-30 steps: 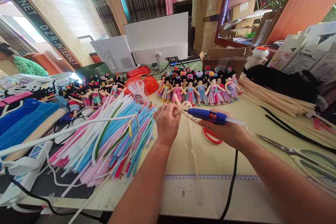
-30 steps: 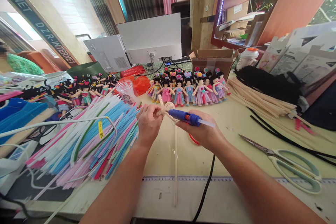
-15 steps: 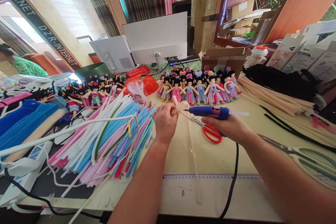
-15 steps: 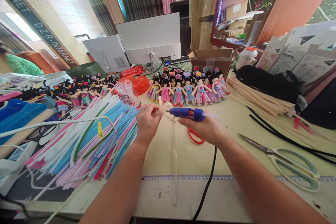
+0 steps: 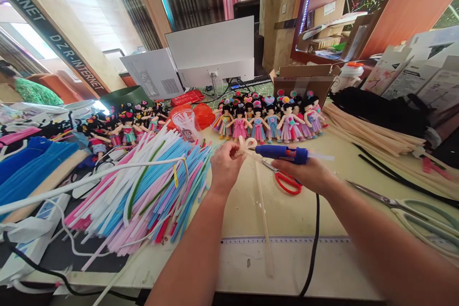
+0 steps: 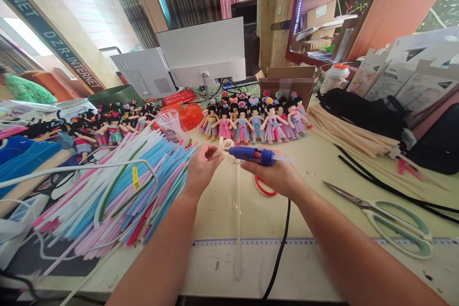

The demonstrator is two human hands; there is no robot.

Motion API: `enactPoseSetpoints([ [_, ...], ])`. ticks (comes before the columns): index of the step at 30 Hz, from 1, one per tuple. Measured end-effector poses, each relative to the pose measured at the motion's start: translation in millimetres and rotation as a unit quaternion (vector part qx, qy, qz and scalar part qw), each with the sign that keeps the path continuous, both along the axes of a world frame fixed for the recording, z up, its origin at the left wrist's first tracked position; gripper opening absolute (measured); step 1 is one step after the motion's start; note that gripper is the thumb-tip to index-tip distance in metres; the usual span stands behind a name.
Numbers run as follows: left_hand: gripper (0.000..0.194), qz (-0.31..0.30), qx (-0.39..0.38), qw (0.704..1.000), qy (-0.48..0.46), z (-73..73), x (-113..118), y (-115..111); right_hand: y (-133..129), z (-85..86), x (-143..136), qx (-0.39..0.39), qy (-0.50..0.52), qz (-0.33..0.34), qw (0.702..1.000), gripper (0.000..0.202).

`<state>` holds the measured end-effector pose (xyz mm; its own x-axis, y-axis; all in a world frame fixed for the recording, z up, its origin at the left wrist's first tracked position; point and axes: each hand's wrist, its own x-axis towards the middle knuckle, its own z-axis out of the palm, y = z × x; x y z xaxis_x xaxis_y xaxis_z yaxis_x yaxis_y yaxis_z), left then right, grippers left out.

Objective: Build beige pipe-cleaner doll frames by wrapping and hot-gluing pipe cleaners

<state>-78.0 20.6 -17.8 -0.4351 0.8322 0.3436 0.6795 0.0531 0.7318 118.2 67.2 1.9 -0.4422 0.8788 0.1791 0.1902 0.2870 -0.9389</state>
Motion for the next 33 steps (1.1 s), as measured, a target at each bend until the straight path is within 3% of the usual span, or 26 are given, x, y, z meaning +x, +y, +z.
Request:
enactPoseSetpoints([
  [6,0.013,-0.002,-0.002,1.000,-0.008,1.7,3.4,-2.3,-1.2,-8.1,-1.8,0.033,-0.037,-0.033,0.998,0.030],
  [17,0.013,-0.019,0.004,0.997,-0.077,5.9,7.4,-3.7,-1.9,-2.0,-4.4,0.061,-0.051,-0.050,0.996,0.029],
  [33,0.017,-0.052,0.017,0.987,-0.154,3.9,5.0,-2.0,-0.3,-6.3,-4.5,0.028,-0.034,-0.057,0.997,0.027],
])
